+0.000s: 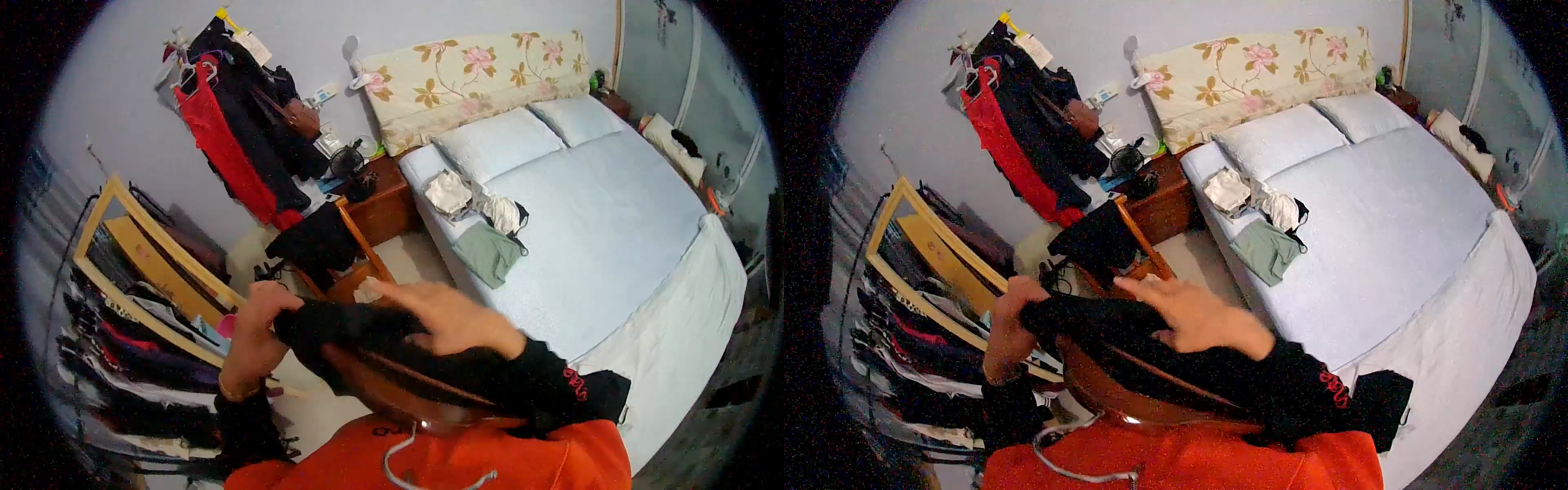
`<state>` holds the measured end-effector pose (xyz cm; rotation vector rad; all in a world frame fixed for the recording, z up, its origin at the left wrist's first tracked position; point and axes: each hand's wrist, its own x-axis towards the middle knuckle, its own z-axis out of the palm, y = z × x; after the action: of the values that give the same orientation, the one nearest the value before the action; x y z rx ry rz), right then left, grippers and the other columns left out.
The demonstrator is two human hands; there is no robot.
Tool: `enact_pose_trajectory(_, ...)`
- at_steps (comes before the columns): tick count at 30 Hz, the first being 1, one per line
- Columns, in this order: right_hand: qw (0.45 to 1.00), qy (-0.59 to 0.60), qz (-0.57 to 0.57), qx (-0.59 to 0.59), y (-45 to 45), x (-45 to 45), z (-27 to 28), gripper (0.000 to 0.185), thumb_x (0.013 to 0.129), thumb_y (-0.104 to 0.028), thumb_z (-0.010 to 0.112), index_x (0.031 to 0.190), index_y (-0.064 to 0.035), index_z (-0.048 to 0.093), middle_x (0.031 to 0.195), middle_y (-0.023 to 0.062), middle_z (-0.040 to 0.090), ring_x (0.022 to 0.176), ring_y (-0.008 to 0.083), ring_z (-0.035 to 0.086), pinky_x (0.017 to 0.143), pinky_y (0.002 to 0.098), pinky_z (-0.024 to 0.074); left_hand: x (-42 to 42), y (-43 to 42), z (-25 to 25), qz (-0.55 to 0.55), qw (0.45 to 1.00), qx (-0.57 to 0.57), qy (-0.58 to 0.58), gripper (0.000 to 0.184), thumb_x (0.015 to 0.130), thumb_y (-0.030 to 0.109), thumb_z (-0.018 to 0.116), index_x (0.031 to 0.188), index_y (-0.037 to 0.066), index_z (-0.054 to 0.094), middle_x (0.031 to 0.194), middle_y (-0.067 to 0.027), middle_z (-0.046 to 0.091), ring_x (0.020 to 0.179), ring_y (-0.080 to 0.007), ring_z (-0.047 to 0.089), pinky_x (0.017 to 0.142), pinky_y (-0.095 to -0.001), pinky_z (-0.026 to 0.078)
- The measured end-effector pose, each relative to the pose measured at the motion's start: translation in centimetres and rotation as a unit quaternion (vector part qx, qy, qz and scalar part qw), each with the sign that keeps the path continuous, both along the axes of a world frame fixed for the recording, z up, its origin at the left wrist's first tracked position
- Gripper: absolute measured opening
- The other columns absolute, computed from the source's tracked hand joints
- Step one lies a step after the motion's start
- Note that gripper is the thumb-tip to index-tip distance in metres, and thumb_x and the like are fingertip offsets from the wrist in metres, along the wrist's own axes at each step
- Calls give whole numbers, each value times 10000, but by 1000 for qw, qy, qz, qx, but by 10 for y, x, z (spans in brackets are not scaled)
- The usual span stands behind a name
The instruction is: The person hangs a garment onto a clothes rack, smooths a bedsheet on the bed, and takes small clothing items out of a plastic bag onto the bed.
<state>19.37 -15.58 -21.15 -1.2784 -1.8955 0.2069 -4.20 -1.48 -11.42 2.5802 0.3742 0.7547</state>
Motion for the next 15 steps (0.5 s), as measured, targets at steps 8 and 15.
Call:
enact_pose_trajectory(8, 981, 166, -44, 87, 39, -53, -43, 458, 871, -114, 507, 1318, -138, 416, 724, 107, 597, 678, 305, 618, 602, 405, 511, 2, 5, -3, 6, 1000, 19, 14, 305, 613, -29, 701, 870, 60, 562, 830, -77, 564, 843, -278, 519, 805, -350, 393)
enact_pose_trajectory(15, 997, 7, -75, 33, 59, -40, -22, 276, 838, -143, 564, 1104, -79, 533, 855, 139, 601, 740, 346, 609, 600, 437, 466, -1, 7, -9, -1, 1000, 19, -1, 274, 624, -17, 699, 849, 72, 570, 804, -69, 561, 785, -267, 516, 770, -345, 382)
